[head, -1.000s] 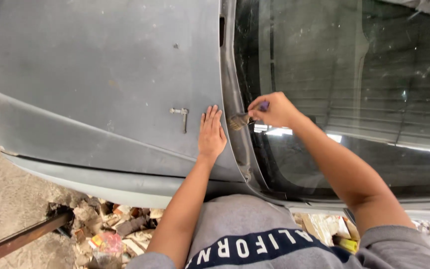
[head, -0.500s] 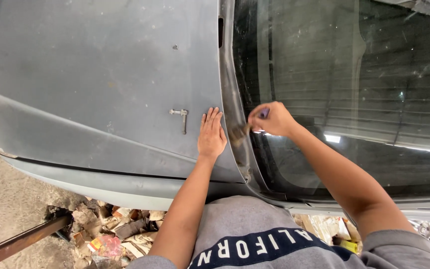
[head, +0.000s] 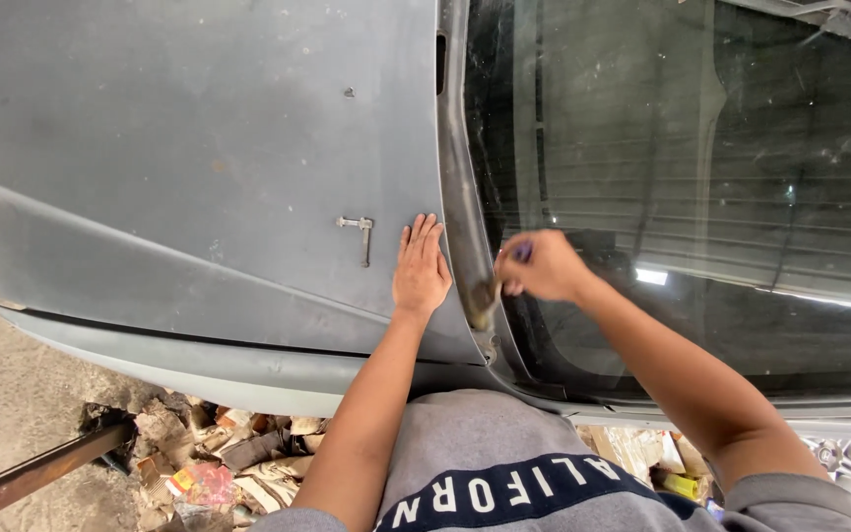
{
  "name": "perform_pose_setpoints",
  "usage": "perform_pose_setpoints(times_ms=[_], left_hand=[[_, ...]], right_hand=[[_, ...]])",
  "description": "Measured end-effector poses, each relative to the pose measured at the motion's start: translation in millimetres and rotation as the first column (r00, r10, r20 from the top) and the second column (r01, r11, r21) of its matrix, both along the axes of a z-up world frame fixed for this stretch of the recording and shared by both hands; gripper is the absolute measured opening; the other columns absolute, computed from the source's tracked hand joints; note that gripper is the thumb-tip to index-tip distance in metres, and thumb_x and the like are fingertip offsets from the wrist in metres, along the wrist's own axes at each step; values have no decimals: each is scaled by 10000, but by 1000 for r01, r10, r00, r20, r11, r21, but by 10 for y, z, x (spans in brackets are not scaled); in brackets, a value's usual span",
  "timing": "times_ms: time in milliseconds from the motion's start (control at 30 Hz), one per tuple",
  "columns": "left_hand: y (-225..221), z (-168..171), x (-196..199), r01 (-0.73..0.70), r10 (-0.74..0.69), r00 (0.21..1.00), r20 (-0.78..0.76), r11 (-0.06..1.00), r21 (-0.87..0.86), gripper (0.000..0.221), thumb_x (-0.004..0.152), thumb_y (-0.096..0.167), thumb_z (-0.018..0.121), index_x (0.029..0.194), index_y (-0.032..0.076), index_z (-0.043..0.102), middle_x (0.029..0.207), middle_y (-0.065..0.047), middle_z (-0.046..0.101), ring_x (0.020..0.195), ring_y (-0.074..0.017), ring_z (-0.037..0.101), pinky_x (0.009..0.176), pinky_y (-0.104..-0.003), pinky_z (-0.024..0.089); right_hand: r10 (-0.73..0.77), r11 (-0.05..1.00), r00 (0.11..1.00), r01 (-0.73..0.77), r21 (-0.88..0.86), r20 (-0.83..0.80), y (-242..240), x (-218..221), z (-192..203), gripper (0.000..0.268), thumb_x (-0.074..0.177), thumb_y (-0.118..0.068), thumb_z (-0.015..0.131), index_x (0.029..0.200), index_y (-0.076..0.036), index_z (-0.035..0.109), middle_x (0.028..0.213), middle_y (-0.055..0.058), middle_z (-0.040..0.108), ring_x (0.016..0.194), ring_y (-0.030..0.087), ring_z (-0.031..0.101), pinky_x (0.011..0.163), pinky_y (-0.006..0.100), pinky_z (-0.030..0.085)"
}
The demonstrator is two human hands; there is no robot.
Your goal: The person uses a brush to clean the rubber seal and edges of a car's windshield. They systematically scrub the perimeter of the glass, moving from the hood side to the roof and down the sides, while holding the car body for stability.
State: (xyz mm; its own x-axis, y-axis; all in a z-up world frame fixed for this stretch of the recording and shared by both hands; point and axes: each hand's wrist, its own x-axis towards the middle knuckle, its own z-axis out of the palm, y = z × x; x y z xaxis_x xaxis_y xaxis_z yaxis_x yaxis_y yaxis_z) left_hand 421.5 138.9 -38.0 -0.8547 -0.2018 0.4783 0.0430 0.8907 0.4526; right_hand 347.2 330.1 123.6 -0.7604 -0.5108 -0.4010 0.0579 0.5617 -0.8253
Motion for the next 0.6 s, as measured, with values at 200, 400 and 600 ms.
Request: perform_pose_setpoints(times_ms=[200, 400, 600], left_hand=[[11, 18, 20, 5, -4, 1000, 30, 1000, -21, 444, 894, 34, 532, 1333, 84, 563, 1470, -108, 566, 1423, -255, 488, 1213, -448, 348], [10, 26, -1, -14, 13, 1000, -20, 1000, -13, 429, 900, 28, 526, 1322, 79, 574, 1454, -113, 582, 1404, -264, 512, 1202, -443, 358], [-6, 30, -10, -4, 4, 1000, -11, 1000, -18, 407, 918, 38, 505, 1315, 89, 575, 1451, -110, 585, 1402, -260, 513, 1197, -453, 364]], right_hand=[[-34, 999, 989, 33, -8, -145, -151, -6, -333, 164, 811, -134, 742, 958, -125, 815, 732, 133, 757, 729, 218, 725, 752, 367, 571], [-37, 985, 999, 30, -169, -36, 70, -477, -265, 112, 832, -43, 791, 939, -77, 794, 730, 135, 759, 686, 172, 727, 655, 331, 602], [212, 973, 909, -163, -163, 358, 19, -174, -459, 142, 821, 32, 793, 957, 45, 759, 817, 212, 788, 725, 264, 781, 725, 408, 663]])
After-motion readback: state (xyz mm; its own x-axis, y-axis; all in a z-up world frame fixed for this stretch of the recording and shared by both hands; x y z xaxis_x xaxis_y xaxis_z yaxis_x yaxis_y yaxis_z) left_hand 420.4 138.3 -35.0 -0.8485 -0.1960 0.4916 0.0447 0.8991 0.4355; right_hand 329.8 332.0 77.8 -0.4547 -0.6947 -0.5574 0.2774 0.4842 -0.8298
